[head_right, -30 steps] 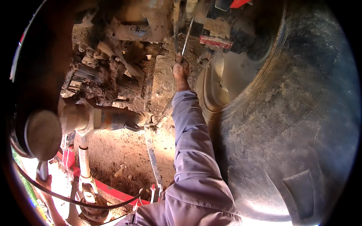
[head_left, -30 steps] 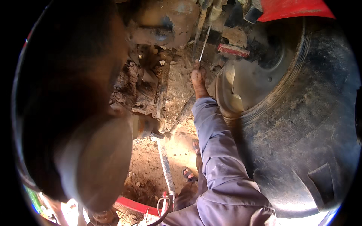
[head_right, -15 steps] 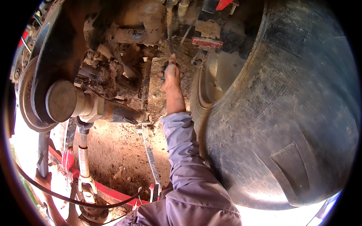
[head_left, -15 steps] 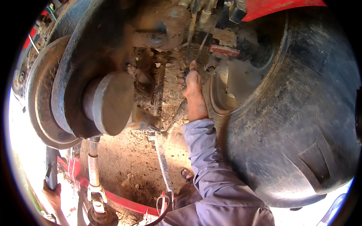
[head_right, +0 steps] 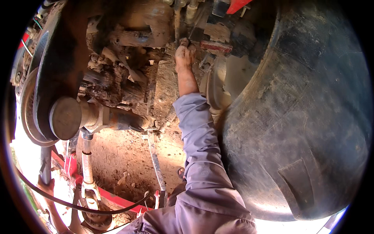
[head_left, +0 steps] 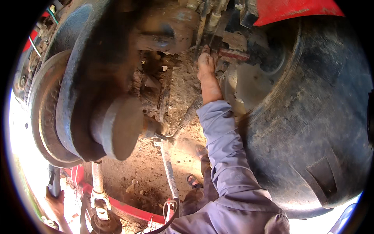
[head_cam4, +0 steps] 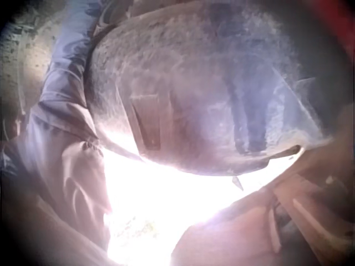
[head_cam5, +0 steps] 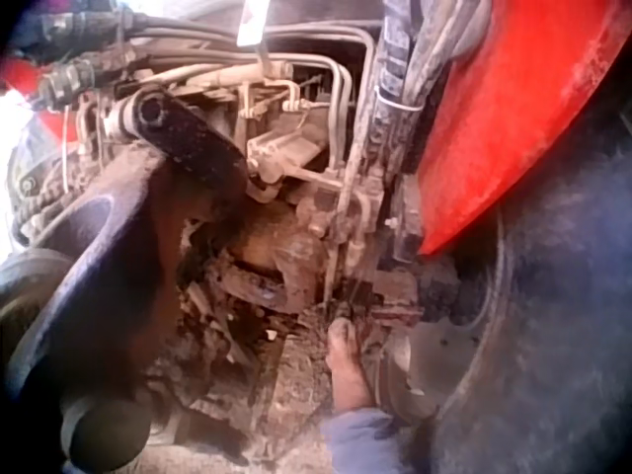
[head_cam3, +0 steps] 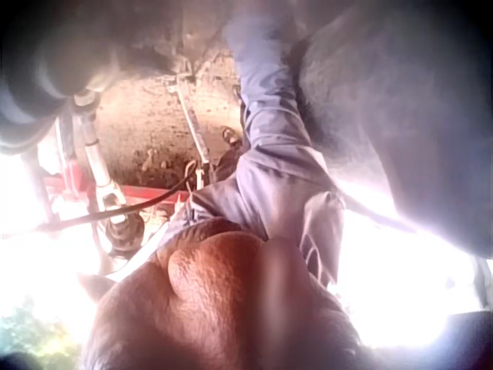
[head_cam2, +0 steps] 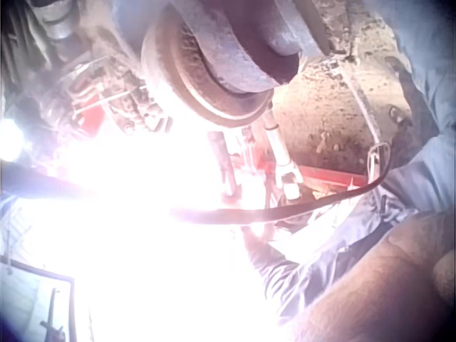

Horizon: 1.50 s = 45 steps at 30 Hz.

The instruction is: The person works on the internal components of a tractor using a screwdriver, reaching into the machinery to manipulate parts and clearing debris from the mechanical assembly.

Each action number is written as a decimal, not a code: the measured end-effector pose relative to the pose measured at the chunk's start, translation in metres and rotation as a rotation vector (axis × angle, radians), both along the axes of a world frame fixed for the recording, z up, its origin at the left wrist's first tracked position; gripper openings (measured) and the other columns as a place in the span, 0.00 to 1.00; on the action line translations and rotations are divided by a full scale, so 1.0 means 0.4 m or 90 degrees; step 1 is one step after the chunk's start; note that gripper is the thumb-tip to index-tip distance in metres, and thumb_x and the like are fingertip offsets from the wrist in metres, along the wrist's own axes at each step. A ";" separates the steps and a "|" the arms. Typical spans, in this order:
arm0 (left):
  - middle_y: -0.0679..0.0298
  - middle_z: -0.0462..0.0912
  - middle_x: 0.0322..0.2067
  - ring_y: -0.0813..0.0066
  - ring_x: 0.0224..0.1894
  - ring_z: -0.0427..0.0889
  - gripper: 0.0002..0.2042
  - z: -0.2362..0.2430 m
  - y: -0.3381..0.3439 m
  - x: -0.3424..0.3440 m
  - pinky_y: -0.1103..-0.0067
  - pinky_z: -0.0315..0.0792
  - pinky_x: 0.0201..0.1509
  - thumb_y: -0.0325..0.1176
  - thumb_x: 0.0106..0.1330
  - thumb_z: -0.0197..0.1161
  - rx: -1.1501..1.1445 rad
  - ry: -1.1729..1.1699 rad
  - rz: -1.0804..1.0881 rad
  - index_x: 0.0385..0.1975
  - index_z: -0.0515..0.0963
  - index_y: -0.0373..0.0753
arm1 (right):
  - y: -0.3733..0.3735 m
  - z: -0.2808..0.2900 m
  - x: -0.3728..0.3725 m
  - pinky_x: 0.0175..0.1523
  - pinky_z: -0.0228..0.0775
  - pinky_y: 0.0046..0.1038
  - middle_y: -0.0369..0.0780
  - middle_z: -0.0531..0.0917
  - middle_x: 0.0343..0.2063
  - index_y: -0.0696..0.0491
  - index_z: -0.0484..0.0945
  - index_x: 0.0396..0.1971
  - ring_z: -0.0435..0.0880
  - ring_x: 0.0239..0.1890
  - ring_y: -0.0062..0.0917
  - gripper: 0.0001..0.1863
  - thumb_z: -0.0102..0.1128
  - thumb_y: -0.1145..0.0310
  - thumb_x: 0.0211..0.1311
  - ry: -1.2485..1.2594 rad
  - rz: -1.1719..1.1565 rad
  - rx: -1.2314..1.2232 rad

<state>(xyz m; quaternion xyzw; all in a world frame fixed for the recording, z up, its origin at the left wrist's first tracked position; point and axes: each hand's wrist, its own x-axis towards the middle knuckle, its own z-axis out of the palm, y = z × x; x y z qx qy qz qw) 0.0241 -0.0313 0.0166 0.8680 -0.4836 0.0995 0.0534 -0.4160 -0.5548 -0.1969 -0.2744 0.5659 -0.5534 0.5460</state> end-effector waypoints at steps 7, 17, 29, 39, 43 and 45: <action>0.48 0.73 0.15 0.53 0.17 0.71 0.20 -0.009 0.005 0.009 0.65 0.67 0.25 0.30 0.42 0.66 -0.012 -0.035 -0.043 0.34 0.71 0.23 | 0.036 0.066 0.027 0.13 0.52 0.23 0.36 0.69 0.17 0.51 0.71 0.37 0.68 0.14 0.20 0.12 0.44 0.59 0.68 -0.128 -0.046 0.068; 0.48 0.75 0.18 0.55 0.18 0.73 0.21 -0.010 0.008 0.008 0.65 0.67 0.24 0.32 0.42 0.66 0.016 -0.005 0.055 0.34 0.72 0.24 | 0.205 -0.022 -0.017 0.13 0.52 0.24 0.35 0.69 0.15 0.56 0.73 0.37 0.65 0.12 0.19 0.14 0.44 0.61 0.67 0.022 -0.036 0.016; 0.54 0.72 0.13 0.60 0.13 0.70 0.18 0.013 -0.042 -0.045 0.67 0.63 0.18 0.38 0.45 0.67 0.013 0.017 0.027 0.27 0.71 0.29 | -0.156 -0.209 0.020 0.29 0.67 0.38 0.44 0.77 0.21 0.54 0.78 0.26 0.75 0.23 0.39 0.13 0.49 0.62 0.60 0.212 -0.074 -0.100; 0.41 0.77 0.25 0.43 0.27 0.76 0.25 0.005 -0.011 -0.014 0.62 0.70 0.36 0.31 0.40 0.67 0.035 0.004 0.021 0.40 0.73 0.24 | -0.237 -0.146 -0.106 0.33 0.71 0.40 0.50 0.80 0.26 0.58 0.77 0.23 0.79 0.32 0.43 0.12 0.55 0.62 0.50 1.173 0.103 -0.602; 0.49 0.74 0.17 0.57 0.18 0.73 0.19 -0.010 0.018 0.013 0.67 0.68 0.25 0.26 0.43 0.65 0.001 0.066 0.111 0.36 0.72 0.23 | -0.003 -0.160 -0.008 0.33 0.71 0.42 0.49 0.81 0.20 0.56 0.79 0.26 0.81 0.25 0.39 0.13 0.49 0.63 0.58 0.627 0.102 -0.253; 0.50 0.73 0.15 0.61 0.17 0.72 0.18 -0.011 0.005 0.010 0.69 0.66 0.23 0.24 0.44 0.64 0.003 0.036 0.068 0.36 0.72 0.24 | 0.086 -0.181 -0.011 0.32 0.72 0.39 0.50 0.80 0.20 0.58 0.78 0.23 0.82 0.25 0.40 0.18 0.49 0.60 0.61 0.681 0.056 -0.269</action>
